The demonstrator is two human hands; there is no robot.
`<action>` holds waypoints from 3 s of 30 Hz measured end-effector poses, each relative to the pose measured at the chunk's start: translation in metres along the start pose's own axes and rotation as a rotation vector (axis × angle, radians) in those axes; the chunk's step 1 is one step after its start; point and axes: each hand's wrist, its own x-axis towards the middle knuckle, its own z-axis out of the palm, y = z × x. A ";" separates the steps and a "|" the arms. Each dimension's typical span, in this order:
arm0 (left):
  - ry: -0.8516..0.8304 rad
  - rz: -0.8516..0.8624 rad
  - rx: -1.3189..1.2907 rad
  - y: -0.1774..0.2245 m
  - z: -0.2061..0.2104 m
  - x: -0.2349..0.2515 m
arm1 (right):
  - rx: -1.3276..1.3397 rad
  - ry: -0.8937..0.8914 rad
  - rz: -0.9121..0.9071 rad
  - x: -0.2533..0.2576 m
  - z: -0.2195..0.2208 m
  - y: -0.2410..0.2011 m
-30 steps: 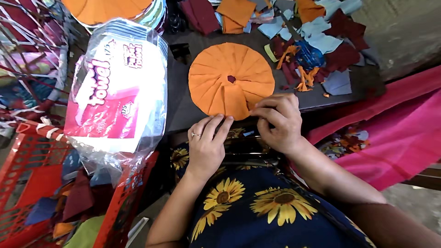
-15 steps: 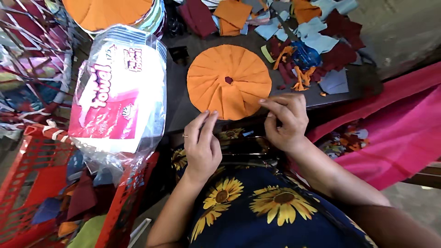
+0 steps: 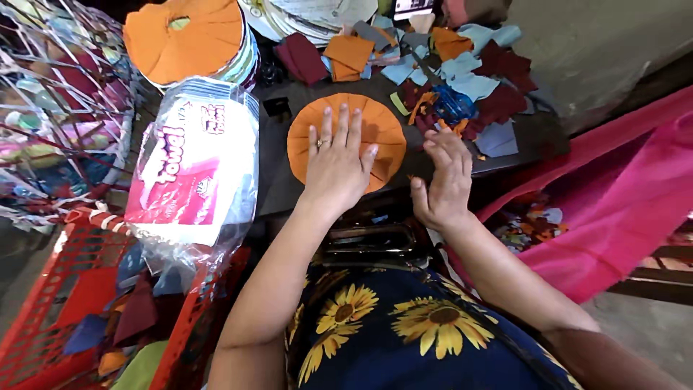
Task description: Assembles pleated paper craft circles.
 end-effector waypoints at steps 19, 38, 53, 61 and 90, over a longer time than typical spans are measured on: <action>0.604 -0.159 -1.305 -0.037 0.004 -0.118 | 0.208 0.030 0.021 -0.007 -0.004 -0.001; -0.198 -0.468 -1.848 -0.001 0.036 -0.121 | 0.141 -0.681 0.233 0.125 -0.002 -0.019; -0.027 -0.718 -2.068 0.022 0.022 -0.106 | 0.062 -0.794 0.382 0.151 0.033 -0.017; 0.217 -0.809 -2.085 0.027 0.018 -0.106 | 0.141 -0.788 0.475 0.138 0.005 -0.035; 0.031 -0.514 -1.602 -0.003 0.030 -0.171 | 1.078 -0.169 1.204 0.004 -0.042 -0.068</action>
